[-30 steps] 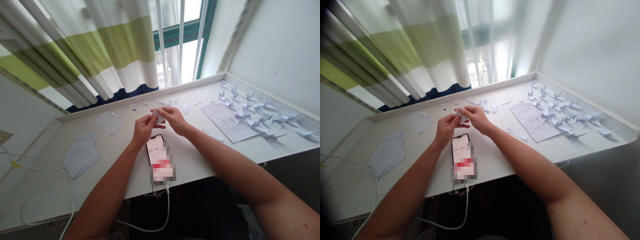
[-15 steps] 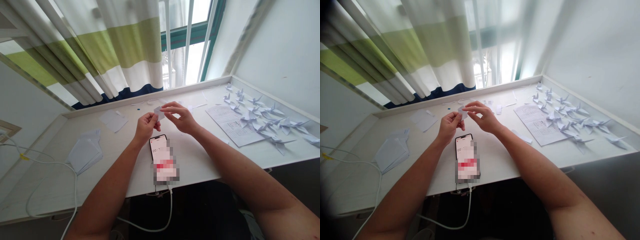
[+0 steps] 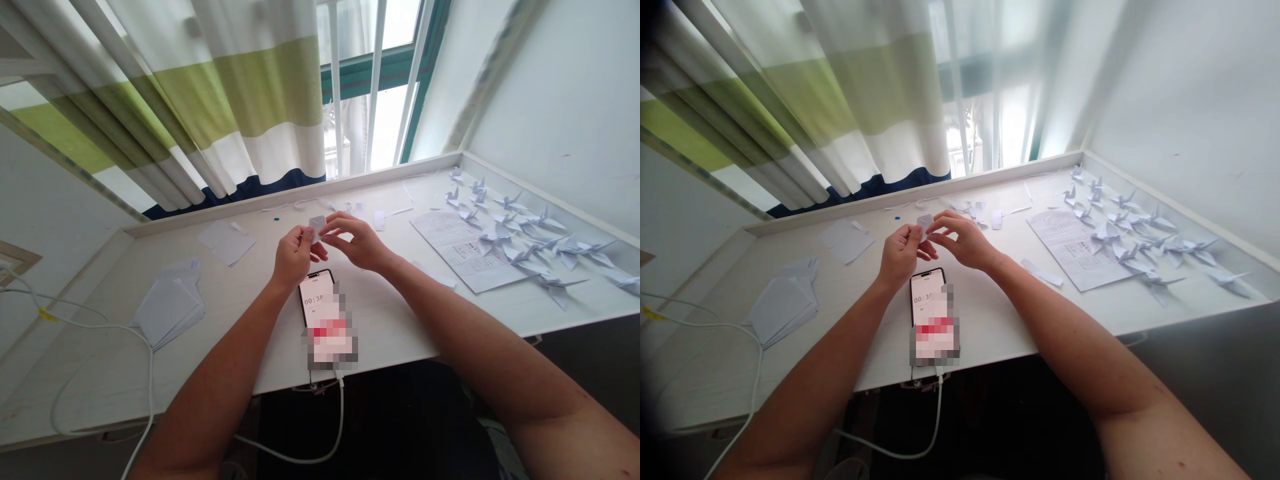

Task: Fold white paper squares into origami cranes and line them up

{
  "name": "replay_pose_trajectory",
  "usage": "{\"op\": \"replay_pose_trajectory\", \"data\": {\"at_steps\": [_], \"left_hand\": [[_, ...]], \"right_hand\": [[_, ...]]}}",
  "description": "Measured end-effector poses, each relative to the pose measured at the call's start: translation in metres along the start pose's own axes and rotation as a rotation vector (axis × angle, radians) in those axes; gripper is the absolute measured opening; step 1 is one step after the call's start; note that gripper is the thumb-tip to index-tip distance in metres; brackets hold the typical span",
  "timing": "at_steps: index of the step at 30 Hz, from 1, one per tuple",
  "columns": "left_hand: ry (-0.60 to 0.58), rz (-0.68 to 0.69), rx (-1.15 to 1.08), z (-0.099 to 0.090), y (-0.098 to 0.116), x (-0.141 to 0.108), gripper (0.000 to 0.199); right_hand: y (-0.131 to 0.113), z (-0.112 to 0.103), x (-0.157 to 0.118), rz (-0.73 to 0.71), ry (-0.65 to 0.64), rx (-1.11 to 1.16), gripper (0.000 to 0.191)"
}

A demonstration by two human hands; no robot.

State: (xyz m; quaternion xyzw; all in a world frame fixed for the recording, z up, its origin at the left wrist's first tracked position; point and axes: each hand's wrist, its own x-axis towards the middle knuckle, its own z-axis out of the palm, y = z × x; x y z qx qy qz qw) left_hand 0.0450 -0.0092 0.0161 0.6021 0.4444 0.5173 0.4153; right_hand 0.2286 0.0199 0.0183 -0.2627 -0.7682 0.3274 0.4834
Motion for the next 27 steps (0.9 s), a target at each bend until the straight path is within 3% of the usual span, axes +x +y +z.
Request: {"op": "replay_pose_trajectory", "data": {"at_steps": [13, 27], "left_hand": [[-0.119, -0.004, -0.151, 0.006, 0.0, -0.002, 0.048], [-0.137, -0.096, -0.234, 0.007, 0.005, -0.002, 0.044]], "right_hand": [[-0.002, 0.013, 0.005, 0.246, 0.269, 0.377, 0.041], [-0.005, 0.012, 0.005, 0.226, 0.227, 0.441, 0.038]]}}
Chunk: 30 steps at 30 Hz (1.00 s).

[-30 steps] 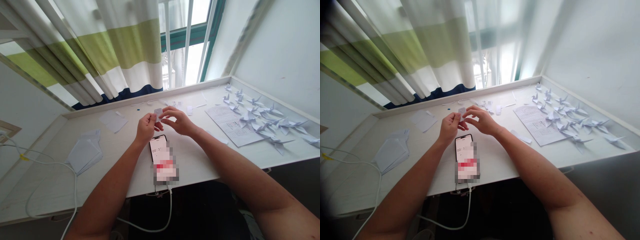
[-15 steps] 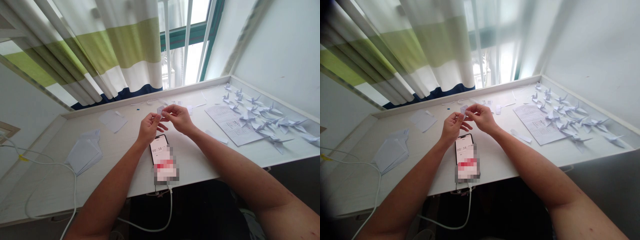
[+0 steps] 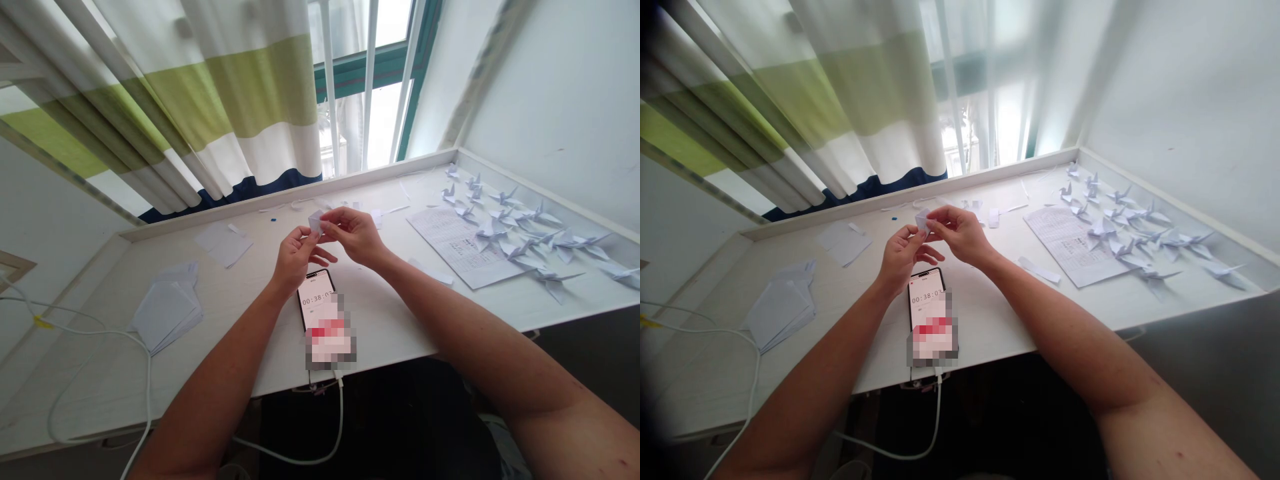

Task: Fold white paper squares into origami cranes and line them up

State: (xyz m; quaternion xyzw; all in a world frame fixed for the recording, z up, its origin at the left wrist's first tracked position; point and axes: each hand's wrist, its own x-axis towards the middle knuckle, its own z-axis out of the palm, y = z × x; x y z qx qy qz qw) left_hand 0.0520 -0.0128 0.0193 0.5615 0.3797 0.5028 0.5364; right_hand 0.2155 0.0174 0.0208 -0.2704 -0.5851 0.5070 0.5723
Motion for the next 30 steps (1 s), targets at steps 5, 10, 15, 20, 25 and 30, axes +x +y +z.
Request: {"op": "replay_pose_trajectory", "data": {"at_steps": [5, 10, 15, 20, 25, 30], "left_hand": [[-0.006, -0.027, -0.013, 0.0014, 0.0027, -0.0018, 0.042], [-0.001, -0.012, 0.01, 0.0028, 0.0029, -0.0019, 0.046], [-0.013, 0.005, 0.043, 0.0027, 0.0021, -0.0017, 0.049], [-0.042, -0.012, 0.053, 0.0014, 0.0027, -0.0015, 0.048], [-0.061, -0.014, 0.07, 0.0013, 0.0019, -0.0012, 0.05], [-0.035, 0.001, 0.062, 0.0012, -0.001, -0.0008, 0.049]], "right_hand": [[0.005, -0.0029, 0.0009, -0.013, 0.009, -0.072, 0.032], [0.0061, 0.0001, -0.0014, -0.031, 0.062, -0.07, 0.029], [0.0034, 0.0026, -0.002, -0.011, 0.085, -0.031, 0.035], [0.0046, 0.0014, -0.0018, -0.067, 0.108, -0.126, 0.032], [0.0043, 0.0009, -0.0035, -0.094, 0.104, -0.149, 0.04], [0.001, 0.0024, -0.0041, -0.091, 0.095, -0.119, 0.042]]}}
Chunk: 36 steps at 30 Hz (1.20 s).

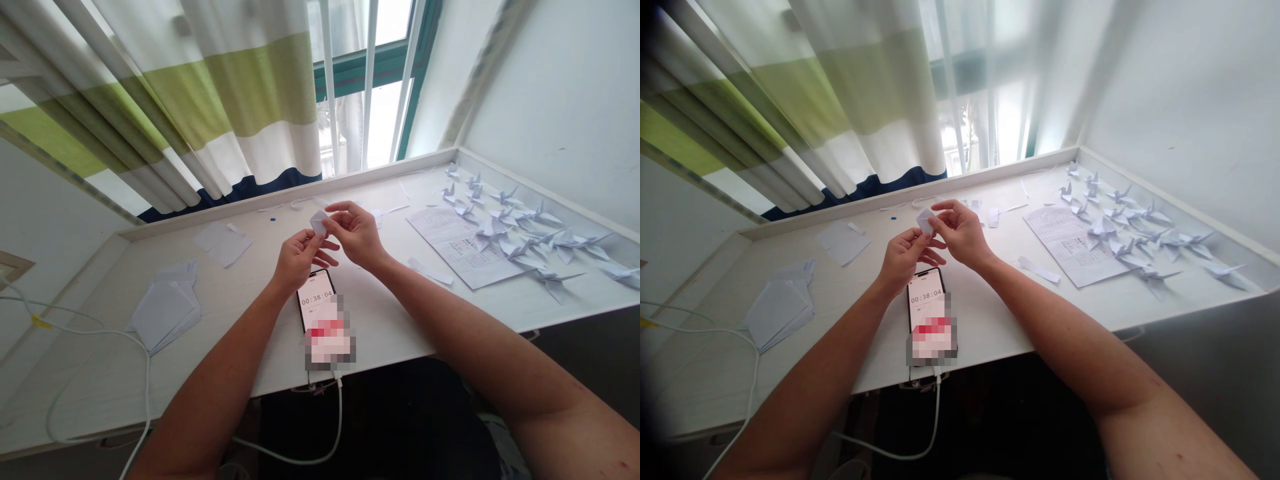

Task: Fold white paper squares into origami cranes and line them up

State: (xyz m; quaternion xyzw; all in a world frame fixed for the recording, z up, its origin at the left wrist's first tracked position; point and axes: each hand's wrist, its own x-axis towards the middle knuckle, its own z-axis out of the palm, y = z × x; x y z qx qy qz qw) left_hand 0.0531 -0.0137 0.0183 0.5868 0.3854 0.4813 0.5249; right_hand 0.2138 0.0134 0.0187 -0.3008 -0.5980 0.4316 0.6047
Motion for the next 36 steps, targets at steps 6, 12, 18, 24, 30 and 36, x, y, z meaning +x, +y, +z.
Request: {"op": "replay_pose_trajectory", "data": {"at_steps": [6, 12, 18, 24, 30, 36], "left_hand": [[0.049, 0.002, 0.019, -0.0013, 0.0001, 0.0002, 0.049], [0.026, 0.0, 0.011, -0.0015, -0.0026, 0.0001, 0.045], [0.026, -0.015, 0.012, 0.0009, 0.0006, -0.0014, 0.046], [0.169, 0.047, 0.105, -0.0023, 0.0017, -0.0004, 0.047], [0.242, 0.13, 0.129, -0.0049, -0.0022, 0.0021, 0.049], [0.269, 0.135, 0.119, -0.0015, 0.0004, -0.0005, 0.044]], "right_hand": [[0.0064, 0.0019, -0.0001, 0.05, -0.034, 0.021, 0.042], [0.0032, 0.0015, -0.0006, -0.037, -0.031, -0.057, 0.037], [0.0039, 0.0016, -0.0001, -0.105, -0.026, -0.102, 0.026], [0.0046, 0.0015, -0.0012, -0.055, -0.068, -0.047, 0.034], [0.0066, 0.0024, -0.0011, -0.016, -0.076, -0.008, 0.042], [0.0056, 0.0054, -0.0018, -0.002, -0.076, 0.018, 0.041]]}}
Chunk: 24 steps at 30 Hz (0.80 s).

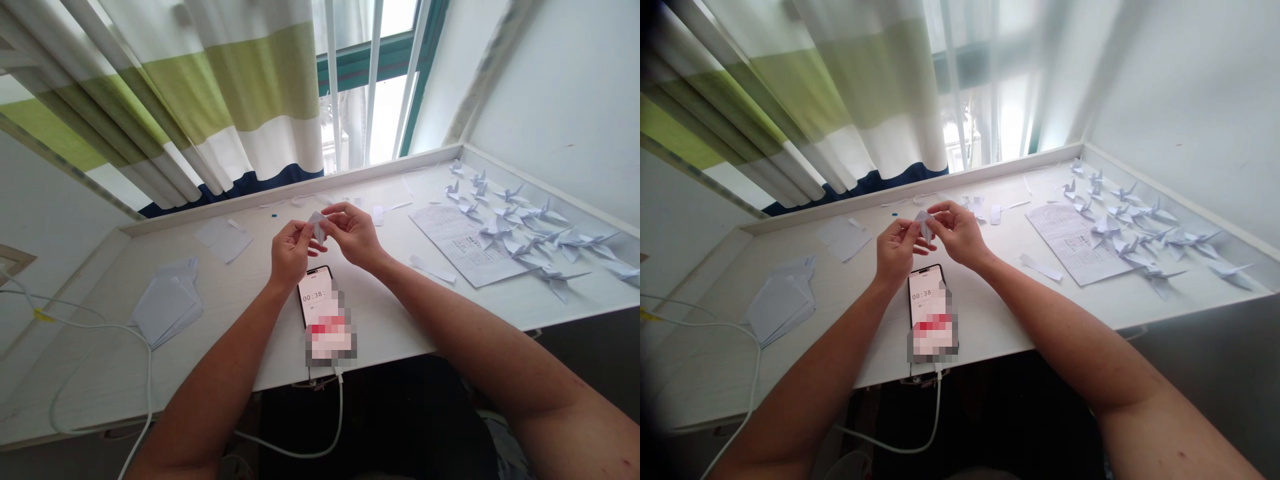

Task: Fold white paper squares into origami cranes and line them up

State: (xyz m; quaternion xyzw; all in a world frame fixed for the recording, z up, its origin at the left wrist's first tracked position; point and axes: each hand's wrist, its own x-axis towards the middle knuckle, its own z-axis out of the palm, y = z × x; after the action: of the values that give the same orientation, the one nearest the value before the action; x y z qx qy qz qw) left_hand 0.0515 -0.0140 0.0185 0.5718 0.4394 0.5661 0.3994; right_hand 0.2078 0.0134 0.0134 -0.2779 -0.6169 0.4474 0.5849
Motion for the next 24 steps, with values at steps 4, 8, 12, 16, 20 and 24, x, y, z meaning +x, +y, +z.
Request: {"op": "replay_pose_trajectory", "data": {"at_steps": [4, 8, 12, 16, 20, 24], "left_hand": [[0.004, -0.005, -0.002, -0.0001, 0.0004, 0.0002, 0.044], [0.012, 0.006, 0.01, 0.0008, 0.0002, 0.0005, 0.045], [0.017, -0.001, 0.002, 0.0024, 0.0007, -0.0003, 0.046], [-0.026, -0.044, -0.03, 0.0024, 0.0017, -0.0011, 0.048], [-0.148, -0.128, -0.031, 0.0013, 0.0003, -0.002, 0.049], [-0.219, -0.159, -0.041, 0.0013, -0.0027, -0.0024, 0.05]], "right_hand": [[-0.0029, 0.0012, -0.0001, -0.003, 0.013, -0.026, 0.042], [-0.0034, 0.0016, 0.0006, -0.001, 0.024, -0.011, 0.042], [-0.0018, 0.0022, 0.0011, -0.002, 0.039, 0.031, 0.041], [-0.0015, 0.0022, 0.0008, 0.025, 0.047, 0.048, 0.043], [-0.0035, 0.0009, 0.0006, 0.014, 0.077, -0.011, 0.042], [-0.0056, -0.0004, 0.0008, 0.021, 0.092, -0.011, 0.039]]}}
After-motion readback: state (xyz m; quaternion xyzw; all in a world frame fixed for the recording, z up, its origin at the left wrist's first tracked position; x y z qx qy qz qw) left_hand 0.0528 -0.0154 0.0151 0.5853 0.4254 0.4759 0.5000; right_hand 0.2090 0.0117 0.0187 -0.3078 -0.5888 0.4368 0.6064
